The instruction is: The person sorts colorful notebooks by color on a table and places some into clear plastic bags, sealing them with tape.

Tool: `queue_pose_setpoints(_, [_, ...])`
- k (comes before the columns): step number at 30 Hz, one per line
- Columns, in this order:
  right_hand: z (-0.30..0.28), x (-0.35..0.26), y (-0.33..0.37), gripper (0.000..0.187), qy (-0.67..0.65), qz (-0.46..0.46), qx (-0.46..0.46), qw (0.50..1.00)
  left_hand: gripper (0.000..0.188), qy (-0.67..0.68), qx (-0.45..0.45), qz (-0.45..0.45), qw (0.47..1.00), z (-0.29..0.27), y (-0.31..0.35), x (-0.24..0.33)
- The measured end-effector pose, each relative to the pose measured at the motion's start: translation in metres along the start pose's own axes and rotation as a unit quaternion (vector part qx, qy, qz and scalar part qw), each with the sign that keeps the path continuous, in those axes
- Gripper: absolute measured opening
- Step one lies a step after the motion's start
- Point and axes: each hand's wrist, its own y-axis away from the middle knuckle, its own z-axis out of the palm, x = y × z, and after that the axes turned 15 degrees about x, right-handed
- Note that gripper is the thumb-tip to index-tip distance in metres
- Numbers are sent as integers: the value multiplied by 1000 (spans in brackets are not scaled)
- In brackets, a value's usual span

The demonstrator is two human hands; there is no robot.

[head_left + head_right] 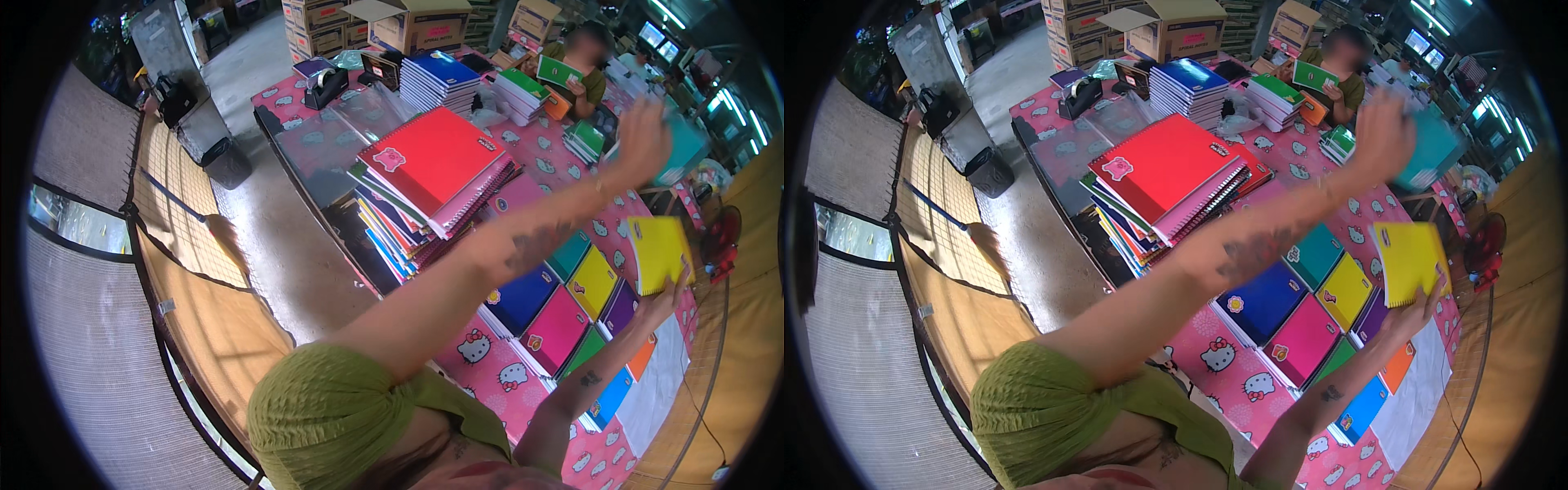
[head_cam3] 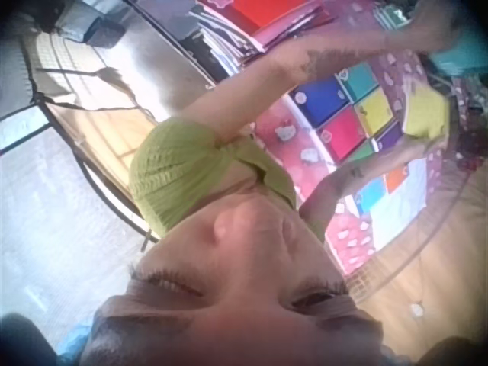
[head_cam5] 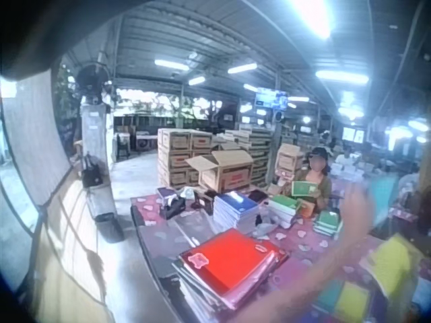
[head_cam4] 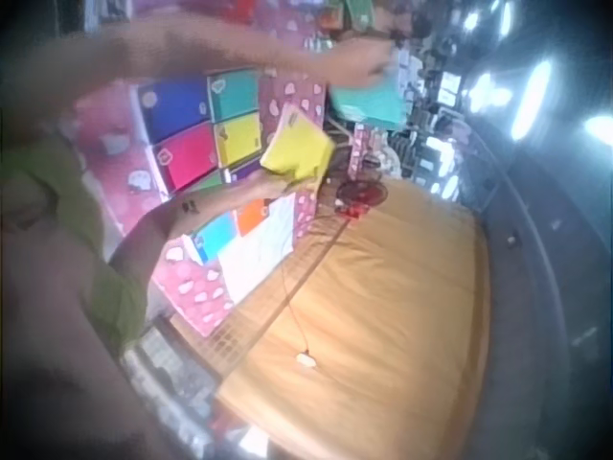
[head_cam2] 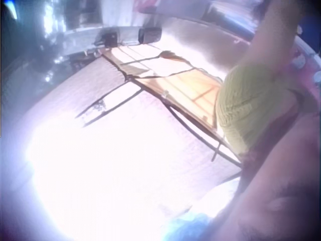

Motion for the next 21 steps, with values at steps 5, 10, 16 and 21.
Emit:
queue_pose_setpoints(5, [70, -28, 96, 54, -105, 21, -141, 984, 21, 179, -118, -100, 972, -71, -224, 62])
queue_pose_setpoints(10, [158, 21, 220, 57, 50, 29, -314, 948, 27, 312, -102, -167, 929, -199, -341, 55])
queue_pose_setpoints(16, [145, 80, 243, 48, 349, -275, -268, 855, 59, -101, -500, 47, 859, -223, -238, -58])
queue_pose_setpoints(21, [87, 78, 216, 48, 276, -217, -204, 914, 72, -141, -619, 118, 763, -232, -162, -64])
